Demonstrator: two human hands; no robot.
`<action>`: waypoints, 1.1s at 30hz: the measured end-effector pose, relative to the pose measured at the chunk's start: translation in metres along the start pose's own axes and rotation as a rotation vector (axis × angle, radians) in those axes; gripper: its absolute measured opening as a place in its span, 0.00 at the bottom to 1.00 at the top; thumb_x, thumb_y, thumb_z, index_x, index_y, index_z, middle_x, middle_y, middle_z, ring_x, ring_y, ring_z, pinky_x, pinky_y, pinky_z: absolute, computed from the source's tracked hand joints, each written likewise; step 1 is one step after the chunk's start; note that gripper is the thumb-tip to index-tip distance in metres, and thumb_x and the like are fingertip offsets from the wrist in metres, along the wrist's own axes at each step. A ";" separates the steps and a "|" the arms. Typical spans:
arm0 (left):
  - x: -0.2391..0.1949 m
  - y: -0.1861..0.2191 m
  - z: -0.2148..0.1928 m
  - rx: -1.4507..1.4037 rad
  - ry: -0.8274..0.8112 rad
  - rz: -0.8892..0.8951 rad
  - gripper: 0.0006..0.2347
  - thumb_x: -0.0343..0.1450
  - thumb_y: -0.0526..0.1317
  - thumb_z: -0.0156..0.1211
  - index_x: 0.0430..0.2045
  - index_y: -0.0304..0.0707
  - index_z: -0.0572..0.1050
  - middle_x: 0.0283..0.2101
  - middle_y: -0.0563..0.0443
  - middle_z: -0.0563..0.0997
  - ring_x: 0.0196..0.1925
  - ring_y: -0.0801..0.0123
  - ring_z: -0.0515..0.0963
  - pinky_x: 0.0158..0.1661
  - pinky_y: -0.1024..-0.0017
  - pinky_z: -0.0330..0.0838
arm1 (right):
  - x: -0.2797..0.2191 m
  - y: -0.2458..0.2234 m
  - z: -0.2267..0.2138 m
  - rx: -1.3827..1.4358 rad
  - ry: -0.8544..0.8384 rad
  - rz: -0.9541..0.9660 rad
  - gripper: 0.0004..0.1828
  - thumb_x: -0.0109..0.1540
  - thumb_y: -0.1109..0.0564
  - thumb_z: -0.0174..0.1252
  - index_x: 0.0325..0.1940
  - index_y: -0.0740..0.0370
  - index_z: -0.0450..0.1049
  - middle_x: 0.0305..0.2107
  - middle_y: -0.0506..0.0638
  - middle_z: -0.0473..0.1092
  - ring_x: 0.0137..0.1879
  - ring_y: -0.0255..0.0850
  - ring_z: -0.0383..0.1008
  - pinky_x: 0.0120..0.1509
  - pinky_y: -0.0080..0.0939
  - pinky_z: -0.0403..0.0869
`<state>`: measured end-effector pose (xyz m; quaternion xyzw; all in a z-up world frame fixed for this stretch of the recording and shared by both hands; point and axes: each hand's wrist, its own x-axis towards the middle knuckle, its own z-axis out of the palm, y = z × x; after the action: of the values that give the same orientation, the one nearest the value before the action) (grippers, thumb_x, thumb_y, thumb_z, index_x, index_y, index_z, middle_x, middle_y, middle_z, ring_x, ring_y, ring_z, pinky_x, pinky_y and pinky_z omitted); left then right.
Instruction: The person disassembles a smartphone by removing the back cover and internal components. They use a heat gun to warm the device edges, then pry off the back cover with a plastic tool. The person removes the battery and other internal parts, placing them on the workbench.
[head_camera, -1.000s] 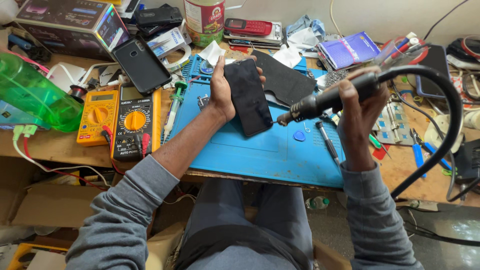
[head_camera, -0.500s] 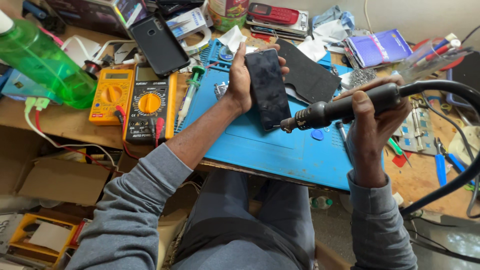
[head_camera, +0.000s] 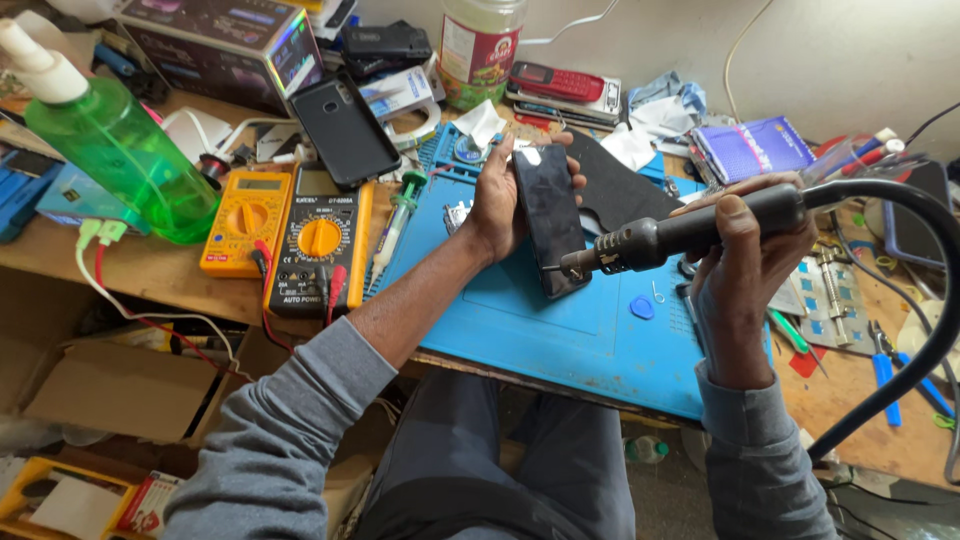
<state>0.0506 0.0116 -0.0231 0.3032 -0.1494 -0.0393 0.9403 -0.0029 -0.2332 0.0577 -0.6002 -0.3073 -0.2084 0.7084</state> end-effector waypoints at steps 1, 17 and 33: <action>0.000 0.000 -0.001 0.003 -0.016 0.011 0.32 0.80 0.60 0.26 0.63 0.30 0.67 0.44 0.43 0.79 0.50 0.59 0.80 0.54 0.57 0.78 | 0.001 0.001 0.000 0.007 0.009 0.004 0.14 0.72 0.53 0.60 0.43 0.66 0.66 0.28 0.56 0.71 0.33 0.42 0.77 0.41 0.36 0.76; -0.009 0.002 0.009 -0.044 -0.044 -0.024 0.41 0.75 0.70 0.24 0.69 0.31 0.62 0.48 0.46 0.77 0.54 0.61 0.78 0.57 0.60 0.74 | 0.026 0.005 0.008 -0.023 0.047 -0.063 0.14 0.73 0.51 0.62 0.49 0.60 0.65 0.29 0.52 0.72 0.31 0.35 0.73 0.34 0.31 0.72; -0.011 0.005 0.011 0.098 -0.072 -0.037 0.44 0.73 0.74 0.15 0.69 0.40 0.64 0.45 0.44 0.79 0.49 0.66 0.78 0.55 0.64 0.74 | 0.061 0.008 0.027 -0.124 -0.010 -0.188 0.13 0.76 0.52 0.59 0.54 0.61 0.64 0.33 0.56 0.75 0.43 0.43 0.83 0.38 0.30 0.80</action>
<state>0.0369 0.0110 -0.0147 0.3502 -0.1792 -0.0604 0.9174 0.0417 -0.2004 0.0967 -0.6125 -0.3523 -0.2893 0.6457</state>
